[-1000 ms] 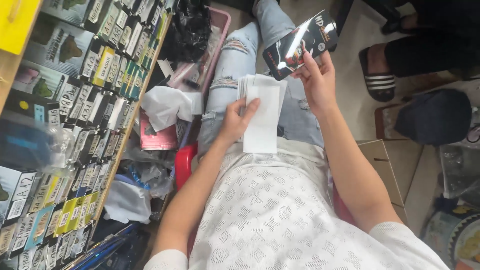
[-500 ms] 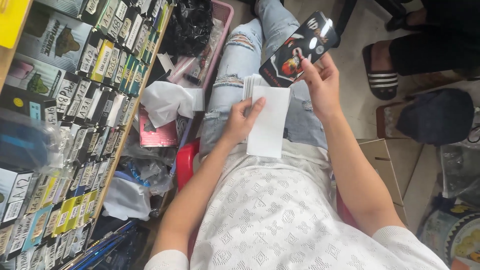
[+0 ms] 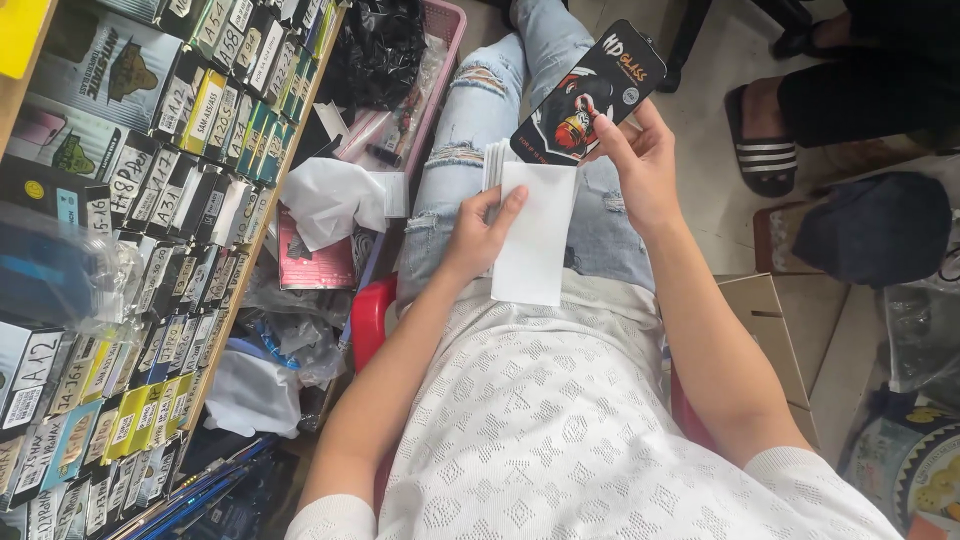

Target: Unpacking screen protectors from their retail boxes and stacking the inner protective sleeves.

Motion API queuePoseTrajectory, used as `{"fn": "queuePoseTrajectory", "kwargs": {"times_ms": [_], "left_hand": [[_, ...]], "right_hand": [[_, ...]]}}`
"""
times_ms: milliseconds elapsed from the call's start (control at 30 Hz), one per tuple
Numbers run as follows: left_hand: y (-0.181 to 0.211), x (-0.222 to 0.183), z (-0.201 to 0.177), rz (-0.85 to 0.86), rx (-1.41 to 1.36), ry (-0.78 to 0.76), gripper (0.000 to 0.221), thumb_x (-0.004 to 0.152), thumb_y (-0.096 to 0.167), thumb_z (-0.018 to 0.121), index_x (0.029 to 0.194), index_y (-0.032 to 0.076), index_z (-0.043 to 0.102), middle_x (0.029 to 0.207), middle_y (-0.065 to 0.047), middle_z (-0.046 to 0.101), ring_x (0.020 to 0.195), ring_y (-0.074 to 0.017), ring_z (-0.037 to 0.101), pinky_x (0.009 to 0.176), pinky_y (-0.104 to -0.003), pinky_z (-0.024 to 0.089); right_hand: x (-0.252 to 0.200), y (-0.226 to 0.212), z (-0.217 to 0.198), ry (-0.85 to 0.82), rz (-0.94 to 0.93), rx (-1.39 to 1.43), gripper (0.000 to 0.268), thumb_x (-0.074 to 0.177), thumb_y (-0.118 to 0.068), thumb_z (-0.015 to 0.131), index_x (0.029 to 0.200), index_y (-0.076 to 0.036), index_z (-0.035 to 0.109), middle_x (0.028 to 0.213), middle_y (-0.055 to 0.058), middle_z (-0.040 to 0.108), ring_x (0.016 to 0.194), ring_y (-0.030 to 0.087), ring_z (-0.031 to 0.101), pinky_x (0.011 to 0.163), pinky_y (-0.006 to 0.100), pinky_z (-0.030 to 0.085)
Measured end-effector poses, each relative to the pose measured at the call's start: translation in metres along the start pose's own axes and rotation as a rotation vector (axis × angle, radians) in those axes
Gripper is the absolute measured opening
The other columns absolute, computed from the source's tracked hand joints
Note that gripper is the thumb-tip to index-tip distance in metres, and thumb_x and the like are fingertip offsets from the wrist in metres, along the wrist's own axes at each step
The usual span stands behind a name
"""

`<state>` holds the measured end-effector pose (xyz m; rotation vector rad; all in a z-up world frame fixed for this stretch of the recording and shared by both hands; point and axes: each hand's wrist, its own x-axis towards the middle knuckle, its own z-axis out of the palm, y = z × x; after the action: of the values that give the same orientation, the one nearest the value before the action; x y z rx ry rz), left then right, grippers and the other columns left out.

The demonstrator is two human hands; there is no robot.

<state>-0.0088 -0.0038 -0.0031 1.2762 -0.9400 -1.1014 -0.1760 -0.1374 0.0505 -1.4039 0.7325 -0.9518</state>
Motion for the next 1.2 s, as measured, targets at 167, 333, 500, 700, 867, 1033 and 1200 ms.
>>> {"fn": "queuePoseTrajectory", "kwargs": {"times_ms": [167,333,500,700,867,1033,1200], "left_hand": [[-0.001,0.002,-0.002,-0.001,-0.010,-0.006,0.036,0.100,0.037,0.060,0.109,0.005,0.074,0.105,0.000,0.076,0.097,-0.0084,0.067,0.083,-0.024,0.056],[0.003,0.002,-0.003,-0.037,-0.021,-0.029,0.039,0.098,0.042,0.061,0.107,0.006,0.074,0.097,0.000,0.076,0.088,-0.0090,0.067,0.073,-0.023,0.055],[0.016,-0.002,0.003,0.117,0.117,0.008,0.035,0.103,0.043,0.064,0.081,0.018,0.072,0.064,0.001,0.063,0.072,-0.0067,0.054,0.081,-0.024,0.047],[0.007,0.002,-0.002,0.011,0.018,-0.067,0.039,0.099,0.041,0.061,0.107,0.005,0.074,0.100,0.000,0.075,0.093,-0.0091,0.067,0.078,-0.024,0.056],[0.008,0.002,-0.001,0.005,0.028,-0.041,0.039,0.099,0.042,0.059,0.110,0.008,0.075,0.103,0.001,0.076,0.095,-0.0084,0.067,0.082,-0.023,0.055],[0.009,-0.001,0.000,0.047,0.006,-0.012,0.031,0.101,0.039,0.060,0.094,0.011,0.070,0.088,0.007,0.066,0.085,-0.0042,0.057,0.076,-0.021,0.049],[-0.001,0.002,-0.006,0.070,-0.001,0.031,0.031,0.101,0.037,0.061,0.097,0.010,0.074,0.088,0.006,0.071,0.083,-0.0041,0.060,0.072,-0.020,0.051]], "right_hand": [[0.001,-0.003,-0.003,-0.064,0.005,0.015,0.029,0.104,-0.021,0.064,0.129,-0.006,0.060,0.111,0.006,0.074,0.088,0.015,0.071,0.077,0.030,0.063],[-0.002,-0.009,-0.002,-0.170,0.058,-0.055,0.029,0.104,-0.023,0.063,0.128,-0.008,0.061,0.115,0.004,0.074,0.091,0.012,0.069,0.079,0.025,0.057],[0.002,0.018,-0.012,-0.185,-0.019,-0.004,0.030,0.104,-0.008,0.067,0.135,-0.008,0.064,0.098,0.017,0.074,0.084,0.020,0.074,0.072,0.030,0.061],[-0.010,-0.014,-0.009,-0.150,0.024,-0.036,0.080,0.105,-0.007,0.069,0.167,-0.024,0.020,0.080,0.005,0.062,0.069,0.010,0.052,0.071,0.022,0.043],[-0.012,-0.020,-0.008,-0.268,-0.050,0.000,0.071,0.103,-0.006,0.070,0.159,-0.018,0.028,0.093,0.012,0.070,0.070,0.011,0.057,0.061,0.021,0.040],[-0.019,-0.025,0.000,-0.377,-0.017,-0.005,0.054,0.105,-0.007,0.062,0.151,-0.015,0.035,0.102,0.011,0.067,0.083,0.017,0.062,0.077,0.027,0.054],[-0.019,-0.025,0.002,-0.350,-0.024,-0.109,0.050,0.101,-0.012,0.070,0.144,-0.017,0.044,0.088,0.001,0.056,0.075,0.008,0.050,0.075,0.023,0.053]]}}
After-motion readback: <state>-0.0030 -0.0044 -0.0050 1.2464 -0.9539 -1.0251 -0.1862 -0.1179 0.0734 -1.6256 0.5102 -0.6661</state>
